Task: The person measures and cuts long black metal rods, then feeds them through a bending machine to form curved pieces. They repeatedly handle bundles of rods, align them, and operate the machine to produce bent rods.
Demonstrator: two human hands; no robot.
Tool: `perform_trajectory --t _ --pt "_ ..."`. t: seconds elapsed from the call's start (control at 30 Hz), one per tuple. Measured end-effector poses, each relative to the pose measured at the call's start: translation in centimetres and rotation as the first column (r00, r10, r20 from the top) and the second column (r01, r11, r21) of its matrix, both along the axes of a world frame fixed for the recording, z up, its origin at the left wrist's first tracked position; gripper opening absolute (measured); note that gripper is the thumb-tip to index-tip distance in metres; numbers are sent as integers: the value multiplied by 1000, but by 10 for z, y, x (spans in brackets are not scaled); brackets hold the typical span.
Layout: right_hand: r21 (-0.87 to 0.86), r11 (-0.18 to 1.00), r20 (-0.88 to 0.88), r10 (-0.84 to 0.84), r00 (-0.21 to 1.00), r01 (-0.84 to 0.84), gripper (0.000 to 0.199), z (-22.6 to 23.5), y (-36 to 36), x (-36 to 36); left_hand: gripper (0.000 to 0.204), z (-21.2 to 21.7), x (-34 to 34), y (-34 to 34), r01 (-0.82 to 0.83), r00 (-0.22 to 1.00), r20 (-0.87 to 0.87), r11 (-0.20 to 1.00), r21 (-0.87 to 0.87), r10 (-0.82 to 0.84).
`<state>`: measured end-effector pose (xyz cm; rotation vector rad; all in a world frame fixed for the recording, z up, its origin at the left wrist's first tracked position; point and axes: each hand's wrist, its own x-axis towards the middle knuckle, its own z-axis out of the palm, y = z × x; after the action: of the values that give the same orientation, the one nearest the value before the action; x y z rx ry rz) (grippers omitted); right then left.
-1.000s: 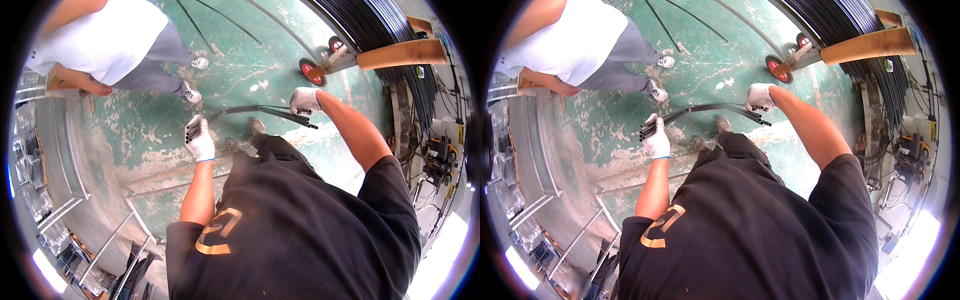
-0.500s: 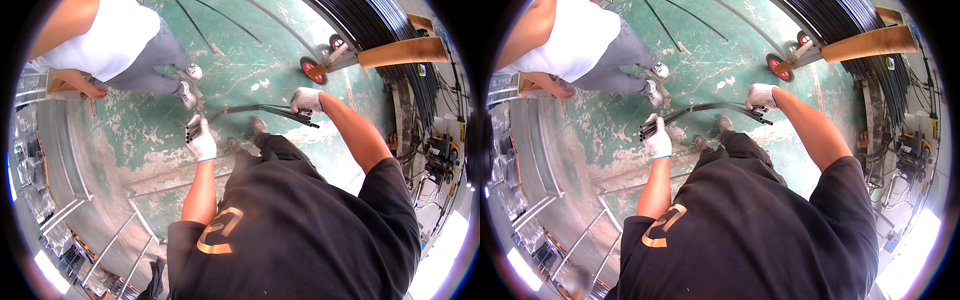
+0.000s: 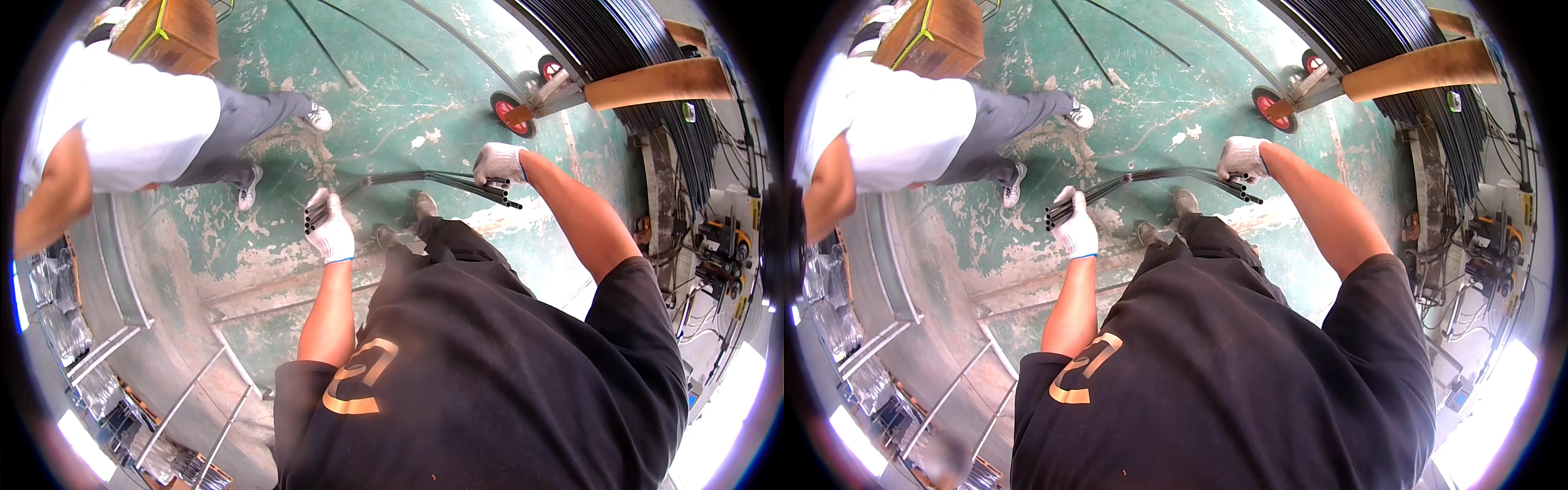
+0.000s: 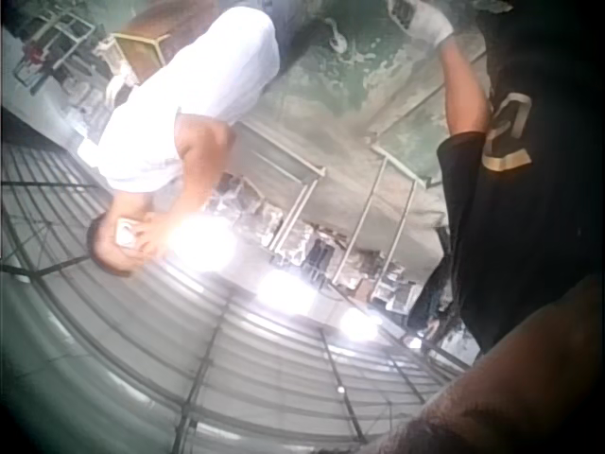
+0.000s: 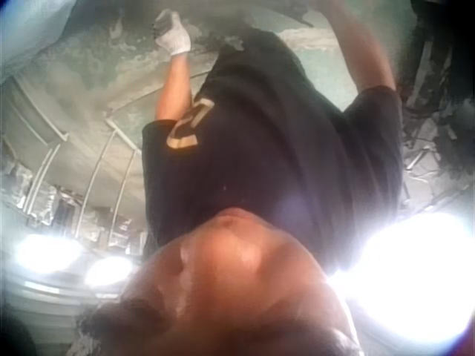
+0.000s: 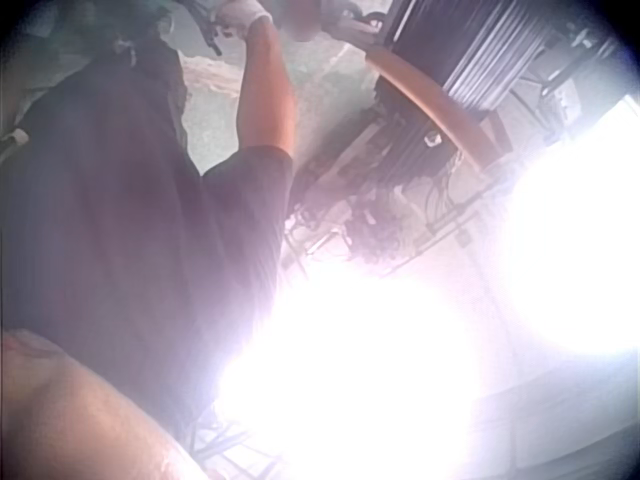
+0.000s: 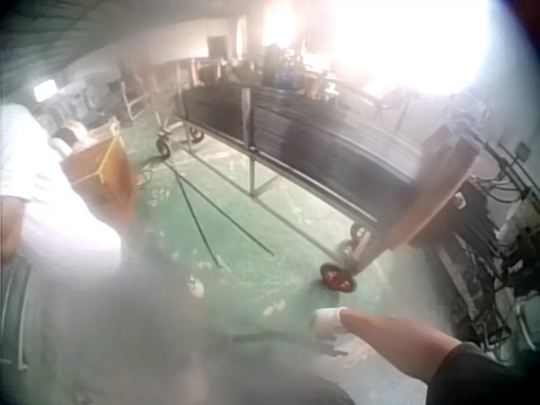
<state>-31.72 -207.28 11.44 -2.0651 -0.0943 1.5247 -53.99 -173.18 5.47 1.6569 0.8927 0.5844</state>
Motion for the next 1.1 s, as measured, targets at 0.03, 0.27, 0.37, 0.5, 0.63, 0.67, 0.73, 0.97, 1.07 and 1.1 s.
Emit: perform_trajectory --t 0.03,0.27,0.37,0.5,0.63,0.67,0.73,0.97,1.07,1.1 --pt "6 1000 -3 2 1000 -2 15 -5 -3 0 29 0 0 0 -2 1000 -3 1000 2 2" --pt "-5 1000 136 -17 991 18 31 24 1 -12 22 1 2 -2 -52 999 4 999 -16 52" --pt "90 981 216 -187 958 172 42 31 -17 -22 23 4 3 -2 -30 1000 -4 999 -22 30" --pt "272 818 294 -572 766 506 35 52 -40 -59 22 1 3 -2 -39 996 82 996 -86 46" --pt "356 781 463 -624 630 512 52 22 -74 -106 21 -5 2 1 -19 999 -32 999 49 21" --pt "376 776 448 -630 634 506 57 16 -76 -115 22 -4 3 1 -23 1000 -16 1000 16 24" --pt "433 741 409 -669 621 513 69 7 -68 -135 23 -1 6 3 -16 1000 1 1000 -10 16" --pt "398 794 616 -603 507 460 88 27 -4 -153 24 2 7 3 7 1000 26 1000 -26 -6" --pt "493 702 598 -702 386 513 80 -13 5 -155 24 3 9 2 17 999 33 1000 -17 -16" --pt "526 661 579 -739 345 534 77 -16 11 -154 24 2 7 3 16 999 34 1000 -16 -15"
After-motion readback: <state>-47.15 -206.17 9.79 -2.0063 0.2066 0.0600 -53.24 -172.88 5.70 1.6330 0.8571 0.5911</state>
